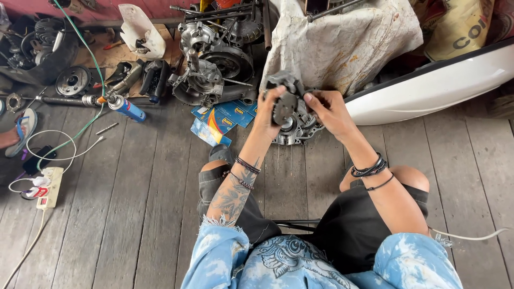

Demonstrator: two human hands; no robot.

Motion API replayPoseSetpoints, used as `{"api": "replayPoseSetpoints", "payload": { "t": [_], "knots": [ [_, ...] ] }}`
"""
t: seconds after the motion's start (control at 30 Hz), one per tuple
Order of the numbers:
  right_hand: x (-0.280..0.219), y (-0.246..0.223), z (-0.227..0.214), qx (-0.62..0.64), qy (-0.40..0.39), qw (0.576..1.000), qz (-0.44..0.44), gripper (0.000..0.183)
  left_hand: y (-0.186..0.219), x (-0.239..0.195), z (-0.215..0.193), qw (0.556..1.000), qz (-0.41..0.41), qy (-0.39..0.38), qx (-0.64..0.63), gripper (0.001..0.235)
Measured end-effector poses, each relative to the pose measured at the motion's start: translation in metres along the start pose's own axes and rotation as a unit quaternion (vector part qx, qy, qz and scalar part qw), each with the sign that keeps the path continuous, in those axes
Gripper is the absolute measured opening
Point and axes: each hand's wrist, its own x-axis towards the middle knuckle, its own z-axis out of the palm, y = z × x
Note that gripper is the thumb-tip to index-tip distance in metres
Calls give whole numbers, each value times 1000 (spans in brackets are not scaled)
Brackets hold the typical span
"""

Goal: Assembling and adjusting internal components of a motorcycle engine part while sitting on the floor.

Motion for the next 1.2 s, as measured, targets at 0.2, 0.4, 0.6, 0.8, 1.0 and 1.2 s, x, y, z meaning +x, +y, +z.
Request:
{"api": "replayPoseSetpoints", "payload": {
  "t": [0.2,0.4,0.6,0.8,1.0,1.2],
  "knots": [
    [-13,-25,12,5,-5,1000,30,41,23,-24,30,999,28,-15,-13,71],
    [-3,-15,14,-20,47,999,2,37,9,-5,6,999,40,-20,15,68],
    [9,-12,-18,5,74,995,-60,40,-14,-4,6,998,-6,-44,49,97],
    [0,-22,-1,-42,34,994,-90,44,-7,-6,3,996,60,-61,-1,58],
    [-8,-21,7,-87,-25,991,-100,44,-3,1,6,992,112,-52,20,70],
    [-13,-17,13,-84,-9,993,-83,48,10,-4,9,997,70,-27,32,105]
  ]
}}
